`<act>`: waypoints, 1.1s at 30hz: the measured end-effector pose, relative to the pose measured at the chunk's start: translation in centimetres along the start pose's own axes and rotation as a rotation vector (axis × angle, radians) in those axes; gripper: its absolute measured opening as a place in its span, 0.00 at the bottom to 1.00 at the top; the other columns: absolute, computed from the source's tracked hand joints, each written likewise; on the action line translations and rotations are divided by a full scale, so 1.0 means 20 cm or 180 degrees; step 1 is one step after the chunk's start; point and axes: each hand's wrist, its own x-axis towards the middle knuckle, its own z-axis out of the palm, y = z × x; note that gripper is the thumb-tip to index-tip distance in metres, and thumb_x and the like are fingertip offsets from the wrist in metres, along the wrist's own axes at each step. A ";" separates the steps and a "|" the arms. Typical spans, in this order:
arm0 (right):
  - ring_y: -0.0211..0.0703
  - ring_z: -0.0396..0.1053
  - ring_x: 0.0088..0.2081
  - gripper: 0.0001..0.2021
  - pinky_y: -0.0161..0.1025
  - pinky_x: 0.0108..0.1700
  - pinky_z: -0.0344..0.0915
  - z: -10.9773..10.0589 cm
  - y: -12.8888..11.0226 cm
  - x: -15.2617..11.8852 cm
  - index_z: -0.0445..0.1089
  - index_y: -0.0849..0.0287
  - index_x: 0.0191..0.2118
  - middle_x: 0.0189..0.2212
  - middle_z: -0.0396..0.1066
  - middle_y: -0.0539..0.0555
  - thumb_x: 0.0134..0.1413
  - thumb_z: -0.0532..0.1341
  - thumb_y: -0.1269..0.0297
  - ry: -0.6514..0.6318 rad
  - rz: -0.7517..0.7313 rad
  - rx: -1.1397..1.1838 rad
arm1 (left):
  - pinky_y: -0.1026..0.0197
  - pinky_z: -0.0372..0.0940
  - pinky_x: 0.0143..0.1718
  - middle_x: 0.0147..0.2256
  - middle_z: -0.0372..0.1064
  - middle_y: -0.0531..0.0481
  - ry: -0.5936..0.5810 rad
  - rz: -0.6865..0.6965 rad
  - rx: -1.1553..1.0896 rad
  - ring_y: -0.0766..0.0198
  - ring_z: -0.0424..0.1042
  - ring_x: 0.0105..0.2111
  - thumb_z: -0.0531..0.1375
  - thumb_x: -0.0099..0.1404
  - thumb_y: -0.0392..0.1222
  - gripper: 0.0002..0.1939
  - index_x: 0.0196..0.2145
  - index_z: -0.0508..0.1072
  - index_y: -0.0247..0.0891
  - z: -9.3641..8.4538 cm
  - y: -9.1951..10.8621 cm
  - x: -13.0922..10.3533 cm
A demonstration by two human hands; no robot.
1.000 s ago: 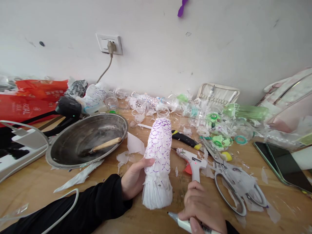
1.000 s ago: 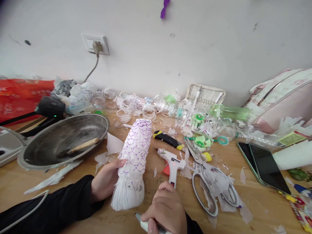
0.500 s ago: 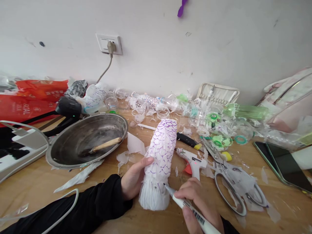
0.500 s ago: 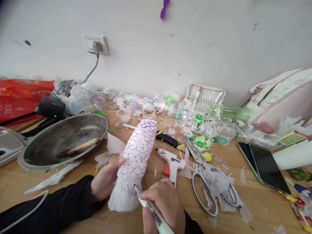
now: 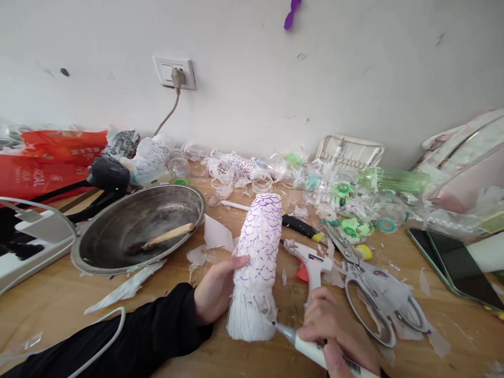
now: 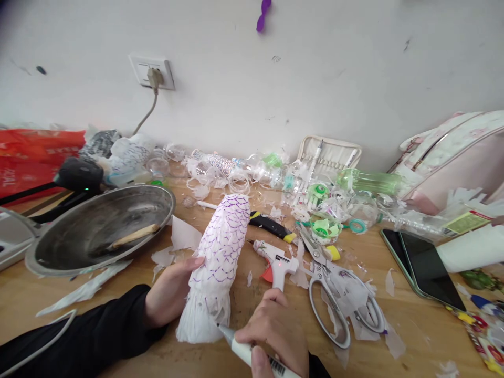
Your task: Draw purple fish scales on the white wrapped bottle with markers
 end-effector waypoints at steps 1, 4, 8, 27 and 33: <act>0.39 0.61 0.21 0.13 0.45 0.32 0.57 0.00 0.00 0.00 0.66 0.56 0.33 0.19 0.63 0.48 0.62 0.47 0.61 0.0037 0.0033 0.0012 | 0.57 0.67 0.39 0.31 0.78 0.42 0.0005 -0.0019 -0.0008 0.57 0.75 0.31 0.62 0.52 0.42 0.16 0.37 0.76 0.29 0.00 0.00 0.00; 0.38 0.60 0.21 0.15 0.46 0.33 0.58 0.01 -0.01 0.00 0.66 0.56 0.30 0.19 0.62 0.47 0.63 0.46 0.61 0.0009 0.0158 0.0029 | 0.58 0.66 0.38 0.31 0.78 0.43 0.0017 -0.0047 -0.0024 0.58 0.75 0.29 0.60 0.54 0.43 0.15 0.36 0.77 0.30 -0.01 0.00 0.00; 0.37 0.61 0.20 0.14 0.45 0.35 0.59 0.03 -0.04 0.04 0.64 0.56 0.27 0.18 0.63 0.46 0.62 0.47 0.62 0.0045 0.0306 -0.0063 | 0.59 0.66 0.37 0.31 0.78 0.43 -0.0040 -0.0015 -0.0007 0.58 0.74 0.30 0.59 0.55 0.44 0.14 0.35 0.77 0.30 -0.02 0.00 0.00; 0.37 0.63 0.21 0.21 0.33 0.21 0.59 0.01 -0.01 0.07 0.69 0.56 0.24 0.17 0.66 0.48 0.59 0.51 0.49 0.0819 0.1174 0.0530 | 0.61 0.66 0.35 0.35 0.76 0.45 -0.0409 0.0177 0.0521 0.60 0.73 0.31 0.67 0.47 0.41 0.25 0.44 0.72 0.36 -0.02 -0.02 -0.01; 0.34 0.62 0.16 0.19 0.30 0.18 0.61 0.02 0.02 0.09 0.71 0.58 0.23 0.16 0.66 0.48 0.55 0.54 0.50 0.1283 0.1662 0.1295 | 0.59 0.65 0.38 0.37 0.76 0.45 -0.0388 0.0175 0.0486 0.56 0.73 0.36 0.64 0.47 0.41 0.31 0.51 0.66 0.35 -0.01 -0.02 0.00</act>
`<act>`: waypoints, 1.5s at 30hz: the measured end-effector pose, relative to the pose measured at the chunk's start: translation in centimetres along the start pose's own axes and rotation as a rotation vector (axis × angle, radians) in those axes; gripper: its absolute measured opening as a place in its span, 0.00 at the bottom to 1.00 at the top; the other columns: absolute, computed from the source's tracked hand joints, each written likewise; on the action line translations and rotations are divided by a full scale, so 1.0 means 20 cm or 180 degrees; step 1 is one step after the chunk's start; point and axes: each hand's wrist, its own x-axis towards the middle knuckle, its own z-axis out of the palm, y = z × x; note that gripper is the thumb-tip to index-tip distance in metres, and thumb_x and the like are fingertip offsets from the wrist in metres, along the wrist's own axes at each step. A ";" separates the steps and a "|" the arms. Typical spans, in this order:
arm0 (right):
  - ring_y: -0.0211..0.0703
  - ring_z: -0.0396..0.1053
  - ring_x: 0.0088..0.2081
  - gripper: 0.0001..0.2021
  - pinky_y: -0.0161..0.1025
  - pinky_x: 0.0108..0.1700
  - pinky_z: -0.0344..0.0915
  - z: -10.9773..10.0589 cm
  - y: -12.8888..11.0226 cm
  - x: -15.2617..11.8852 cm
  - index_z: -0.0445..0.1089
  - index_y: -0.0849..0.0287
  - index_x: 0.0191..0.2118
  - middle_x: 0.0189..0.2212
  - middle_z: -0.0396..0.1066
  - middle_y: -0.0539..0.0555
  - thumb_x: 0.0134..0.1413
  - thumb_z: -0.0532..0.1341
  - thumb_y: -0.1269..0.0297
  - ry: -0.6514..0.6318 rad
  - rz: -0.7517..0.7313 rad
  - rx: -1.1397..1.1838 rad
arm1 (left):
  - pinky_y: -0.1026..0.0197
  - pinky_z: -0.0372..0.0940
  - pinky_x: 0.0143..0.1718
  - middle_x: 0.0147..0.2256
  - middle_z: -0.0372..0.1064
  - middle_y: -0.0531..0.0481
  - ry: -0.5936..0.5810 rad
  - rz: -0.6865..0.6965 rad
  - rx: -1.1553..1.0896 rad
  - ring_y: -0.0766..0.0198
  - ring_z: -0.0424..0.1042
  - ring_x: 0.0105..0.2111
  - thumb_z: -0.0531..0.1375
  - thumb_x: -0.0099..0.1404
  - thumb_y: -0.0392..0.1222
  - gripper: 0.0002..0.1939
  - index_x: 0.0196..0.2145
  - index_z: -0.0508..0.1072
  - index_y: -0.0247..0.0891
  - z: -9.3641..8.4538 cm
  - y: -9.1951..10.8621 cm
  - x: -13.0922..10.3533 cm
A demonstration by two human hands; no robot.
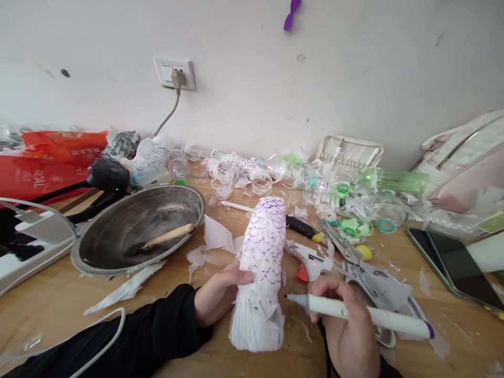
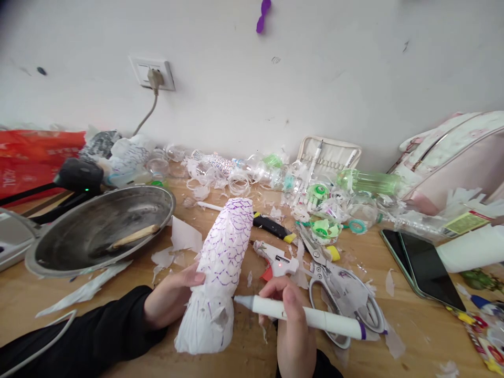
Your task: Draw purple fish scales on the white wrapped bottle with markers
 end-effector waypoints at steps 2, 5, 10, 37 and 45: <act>0.34 0.63 0.16 0.19 0.30 0.18 0.61 0.00 0.00 0.01 0.71 0.57 0.23 0.16 0.66 0.47 0.54 0.54 0.50 0.0092 0.0148 0.0076 | 0.58 0.65 0.39 0.38 0.76 0.44 -0.0009 0.0023 0.0010 0.54 0.73 0.37 0.65 0.46 0.41 0.35 0.53 0.64 0.34 0.00 0.00 0.00; 0.33 0.63 0.17 0.19 0.29 0.19 0.62 0.01 0.00 0.01 0.72 0.57 0.23 0.16 0.66 0.47 0.55 0.54 0.50 0.0176 0.0400 0.0091 | 0.58 0.66 0.38 0.38 0.76 0.44 -0.0024 0.0066 0.0003 0.54 0.74 0.37 0.67 0.46 0.43 0.37 0.53 0.64 0.33 0.00 -0.01 -0.01; 0.33 0.63 0.16 0.21 0.29 0.18 0.61 0.00 0.01 -0.01 0.72 0.57 0.22 0.14 0.67 0.47 0.53 0.55 0.46 0.0074 0.0378 0.0011 | 0.62 0.68 0.35 0.34 0.76 0.47 -0.0062 0.0150 -0.0029 0.59 0.75 0.34 0.69 0.44 0.47 0.36 0.50 0.66 0.36 -0.01 -0.02 -0.01; 0.37 0.68 0.32 0.11 0.34 0.38 0.65 -0.01 -0.02 -0.01 0.61 0.53 0.38 0.28 0.67 0.46 0.49 0.62 0.71 0.0022 -0.1493 -0.2056 | 0.48 0.55 0.56 0.57 0.58 0.37 -0.0444 -0.0087 0.0388 0.48 0.61 0.56 0.69 0.46 0.50 0.48 0.57 0.47 0.40 0.07 -0.13 -0.10; 0.38 0.69 0.32 0.10 0.33 0.37 0.66 -0.01 0.00 -0.02 0.62 0.53 0.38 0.29 0.68 0.47 0.50 0.60 0.72 0.0177 -0.1441 -0.2322 | 0.45 0.51 0.58 0.55 0.60 0.39 -0.0693 -0.0043 0.0416 0.48 0.60 0.57 0.69 0.47 0.50 0.41 0.52 0.52 0.40 0.02 -0.15 -0.09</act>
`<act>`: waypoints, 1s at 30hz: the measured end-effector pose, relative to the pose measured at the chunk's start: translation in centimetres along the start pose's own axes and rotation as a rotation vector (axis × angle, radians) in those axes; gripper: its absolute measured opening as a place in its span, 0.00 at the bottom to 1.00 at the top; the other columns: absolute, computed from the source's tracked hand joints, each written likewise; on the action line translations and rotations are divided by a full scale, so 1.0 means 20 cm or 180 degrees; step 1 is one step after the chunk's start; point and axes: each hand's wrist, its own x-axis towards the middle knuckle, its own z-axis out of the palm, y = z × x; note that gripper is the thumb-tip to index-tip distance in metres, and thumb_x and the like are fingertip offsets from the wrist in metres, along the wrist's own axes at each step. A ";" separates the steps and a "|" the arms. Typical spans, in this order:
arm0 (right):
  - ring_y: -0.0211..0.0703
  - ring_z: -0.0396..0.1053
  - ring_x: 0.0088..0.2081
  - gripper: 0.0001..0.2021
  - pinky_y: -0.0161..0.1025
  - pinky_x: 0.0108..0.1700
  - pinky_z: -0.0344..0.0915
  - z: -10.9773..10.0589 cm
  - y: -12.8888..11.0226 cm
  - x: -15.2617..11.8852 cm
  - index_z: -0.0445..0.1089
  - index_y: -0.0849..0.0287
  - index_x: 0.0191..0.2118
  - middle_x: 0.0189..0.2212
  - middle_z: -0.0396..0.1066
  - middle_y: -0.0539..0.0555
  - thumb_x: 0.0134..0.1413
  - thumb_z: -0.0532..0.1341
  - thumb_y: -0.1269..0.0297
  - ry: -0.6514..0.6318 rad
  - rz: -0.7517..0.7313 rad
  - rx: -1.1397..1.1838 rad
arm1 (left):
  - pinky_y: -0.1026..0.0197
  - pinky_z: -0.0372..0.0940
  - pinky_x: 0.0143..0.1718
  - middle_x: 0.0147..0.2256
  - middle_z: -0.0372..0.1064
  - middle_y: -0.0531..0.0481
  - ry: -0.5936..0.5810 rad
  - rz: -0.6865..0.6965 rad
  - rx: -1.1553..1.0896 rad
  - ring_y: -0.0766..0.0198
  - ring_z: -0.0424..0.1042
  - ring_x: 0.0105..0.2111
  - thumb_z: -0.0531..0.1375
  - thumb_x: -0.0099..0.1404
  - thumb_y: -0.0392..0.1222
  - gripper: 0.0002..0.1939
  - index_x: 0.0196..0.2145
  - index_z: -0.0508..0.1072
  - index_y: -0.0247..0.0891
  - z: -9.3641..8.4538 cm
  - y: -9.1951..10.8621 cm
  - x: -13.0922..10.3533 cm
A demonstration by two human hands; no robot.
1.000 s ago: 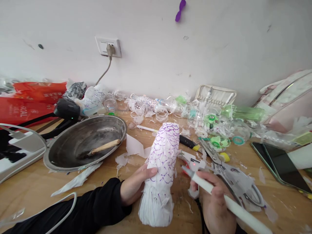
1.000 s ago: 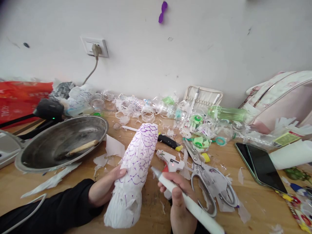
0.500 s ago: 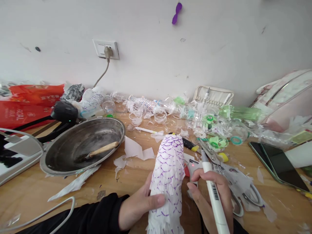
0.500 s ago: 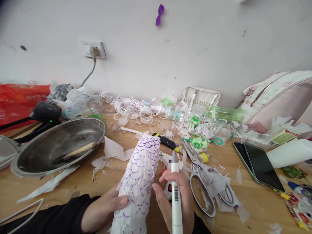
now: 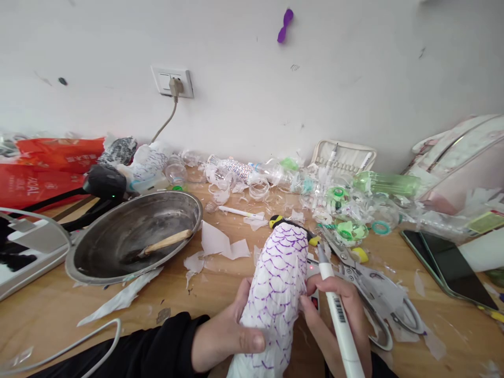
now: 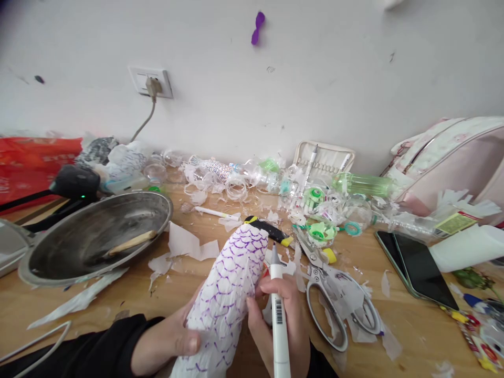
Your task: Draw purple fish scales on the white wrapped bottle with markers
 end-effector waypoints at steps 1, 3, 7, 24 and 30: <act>0.37 0.69 0.33 0.10 0.32 0.37 0.66 0.00 0.00 0.00 0.61 0.53 0.38 0.29 0.68 0.47 0.50 0.60 0.73 -0.0002 -0.0020 0.0037 | 0.44 0.51 0.57 0.55 0.61 0.39 -0.0003 -0.0020 0.0000 0.48 0.61 0.56 0.69 0.47 0.50 0.41 0.52 0.52 0.40 0.00 0.00 0.00; 0.36 0.69 0.33 0.11 0.31 0.38 0.65 0.00 0.00 0.00 0.61 0.53 0.38 0.29 0.68 0.46 0.50 0.59 0.75 -0.0009 -0.0072 0.0131 | 0.44 0.51 0.57 0.56 0.60 0.39 -0.0003 -0.0045 -0.0023 0.48 0.60 0.57 0.69 0.47 0.50 0.41 0.52 0.51 0.40 -0.01 0.00 0.01; 0.36 0.68 0.33 0.10 0.31 0.38 0.66 -0.01 -0.02 0.01 0.62 0.54 0.38 0.29 0.69 0.47 0.50 0.59 0.75 0.0108 -0.0062 0.0254 | 0.43 0.50 0.58 0.57 0.57 0.37 0.0004 -0.0069 -0.0047 0.45 0.57 0.58 0.69 0.47 0.49 0.42 0.53 0.50 0.40 0.01 0.01 0.01; 0.38 0.65 0.28 0.16 0.37 0.30 0.64 -0.02 -0.06 0.01 0.60 0.55 0.40 0.27 0.67 0.48 0.48 0.56 0.82 0.0026 -0.0326 0.0808 | 0.45 0.51 0.57 0.55 0.60 0.41 -0.0007 -0.0022 -0.0031 0.49 0.60 0.56 0.68 0.48 0.50 0.41 0.53 0.51 0.42 0.00 0.00 -0.01; 0.40 0.68 0.34 0.15 0.38 0.38 0.67 0.00 -0.04 0.00 0.60 0.54 0.40 0.29 0.68 0.48 0.48 0.59 0.79 0.0083 -0.0209 0.0426 | 0.44 0.51 0.56 0.55 0.60 0.40 0.0017 0.0006 -0.0020 0.47 0.58 0.58 0.69 0.47 0.50 0.40 0.52 0.52 0.42 0.01 0.01 0.00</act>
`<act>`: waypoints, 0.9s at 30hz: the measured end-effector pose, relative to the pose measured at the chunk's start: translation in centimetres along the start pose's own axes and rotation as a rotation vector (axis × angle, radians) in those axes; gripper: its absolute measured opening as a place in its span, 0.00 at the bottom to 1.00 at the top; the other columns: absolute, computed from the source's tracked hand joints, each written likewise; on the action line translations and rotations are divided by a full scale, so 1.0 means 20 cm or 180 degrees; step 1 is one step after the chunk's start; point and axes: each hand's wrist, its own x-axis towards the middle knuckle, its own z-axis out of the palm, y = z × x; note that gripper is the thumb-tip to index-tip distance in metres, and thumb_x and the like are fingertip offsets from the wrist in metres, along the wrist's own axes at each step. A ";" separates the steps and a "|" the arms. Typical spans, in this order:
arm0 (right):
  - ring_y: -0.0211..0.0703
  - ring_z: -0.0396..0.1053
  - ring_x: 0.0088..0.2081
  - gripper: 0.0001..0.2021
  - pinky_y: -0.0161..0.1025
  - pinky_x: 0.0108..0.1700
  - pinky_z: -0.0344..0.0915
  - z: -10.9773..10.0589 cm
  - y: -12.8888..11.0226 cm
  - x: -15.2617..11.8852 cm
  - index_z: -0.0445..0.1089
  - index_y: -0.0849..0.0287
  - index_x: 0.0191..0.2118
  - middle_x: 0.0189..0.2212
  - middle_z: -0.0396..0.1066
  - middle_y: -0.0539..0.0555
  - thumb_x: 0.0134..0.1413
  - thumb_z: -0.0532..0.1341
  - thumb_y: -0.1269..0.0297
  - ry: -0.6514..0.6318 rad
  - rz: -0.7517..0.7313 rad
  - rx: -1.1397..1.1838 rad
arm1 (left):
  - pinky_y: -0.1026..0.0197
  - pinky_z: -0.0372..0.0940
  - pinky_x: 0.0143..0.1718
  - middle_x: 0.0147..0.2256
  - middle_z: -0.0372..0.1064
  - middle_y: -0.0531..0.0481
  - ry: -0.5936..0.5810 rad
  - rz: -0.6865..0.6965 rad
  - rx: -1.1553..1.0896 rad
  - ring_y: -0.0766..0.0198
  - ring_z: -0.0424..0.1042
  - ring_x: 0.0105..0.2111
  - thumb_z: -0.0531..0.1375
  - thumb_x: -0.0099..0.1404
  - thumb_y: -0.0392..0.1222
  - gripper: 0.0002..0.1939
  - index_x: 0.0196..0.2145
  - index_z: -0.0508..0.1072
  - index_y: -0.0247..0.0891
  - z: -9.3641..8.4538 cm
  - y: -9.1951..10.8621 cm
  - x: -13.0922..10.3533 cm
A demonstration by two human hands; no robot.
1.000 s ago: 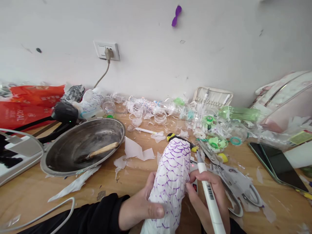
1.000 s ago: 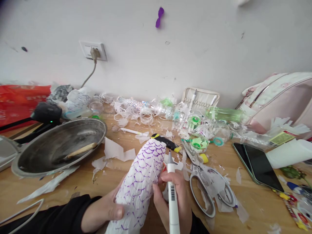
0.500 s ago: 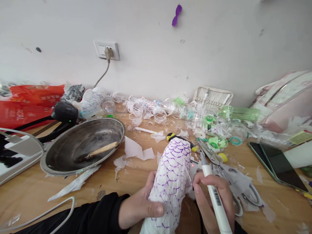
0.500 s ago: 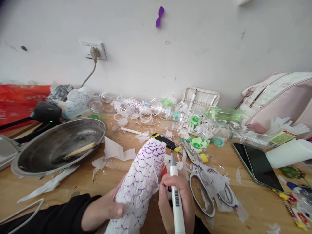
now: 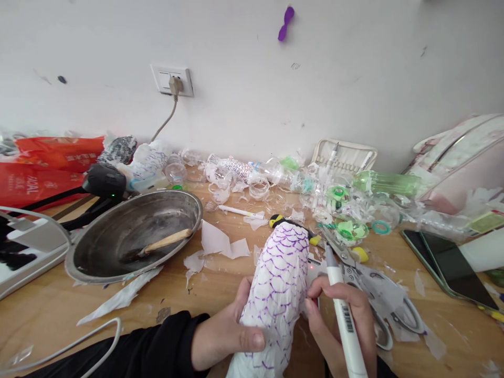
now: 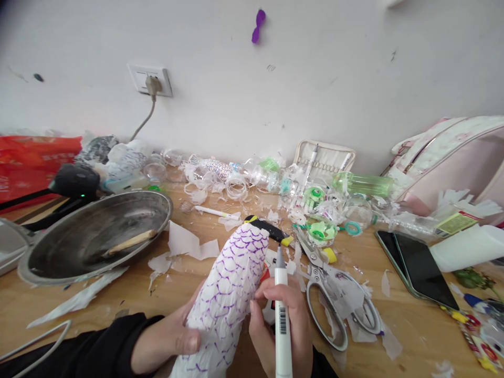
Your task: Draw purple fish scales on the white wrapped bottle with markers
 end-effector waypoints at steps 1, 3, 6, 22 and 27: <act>0.39 0.69 0.33 0.15 0.37 0.37 0.67 0.00 0.01 0.00 0.60 0.54 0.40 0.29 0.68 0.48 0.48 0.59 0.79 0.0005 0.0021 -0.0044 | 0.44 0.52 0.56 0.55 0.60 0.40 -0.0006 -0.0007 0.0005 0.47 0.59 0.57 0.69 0.47 0.50 0.40 0.52 0.52 0.42 0.00 0.00 0.00; 0.39 0.69 0.32 0.14 0.36 0.35 0.66 0.00 0.01 0.00 0.61 0.54 0.40 0.29 0.68 0.48 0.49 0.59 0.78 -0.0017 0.0020 -0.0124 | 0.44 0.53 0.56 0.55 0.60 0.40 -0.0032 -0.0029 0.0000 0.48 0.60 0.57 0.68 0.48 0.50 0.39 0.51 0.52 0.42 0.00 0.01 0.00; 0.40 0.69 0.32 0.13 0.37 0.33 0.67 -0.01 0.02 0.00 0.61 0.54 0.40 0.30 0.68 0.49 0.49 0.59 0.76 -0.0049 0.0059 -0.0250 | 0.45 0.53 0.55 0.54 0.62 0.41 -0.0109 -0.0032 -0.0035 0.49 0.62 0.56 0.68 0.48 0.49 0.39 0.52 0.52 0.43 0.00 0.01 -0.01; 0.40 0.69 0.30 0.13 0.35 0.27 0.67 -0.03 0.01 -0.04 0.60 0.54 0.40 0.29 0.68 0.50 0.51 0.59 0.77 -0.0218 0.0019 -0.0314 | 0.47 0.55 0.55 0.56 0.61 0.41 -0.0161 -0.0060 -0.0096 0.51 0.62 0.55 0.68 0.49 0.48 0.39 0.53 0.52 0.43 0.00 -0.01 -0.01; 0.40 0.68 0.27 0.15 0.35 0.24 0.66 -0.02 0.01 -0.02 0.60 0.54 0.41 0.28 0.68 0.50 0.50 0.58 0.78 -0.0248 -0.0081 -0.0106 | 0.46 0.54 0.56 0.56 0.61 0.41 -0.0105 -0.0076 -0.0057 0.50 0.61 0.56 0.68 0.49 0.48 0.38 0.52 0.53 0.43 0.01 0.01 0.00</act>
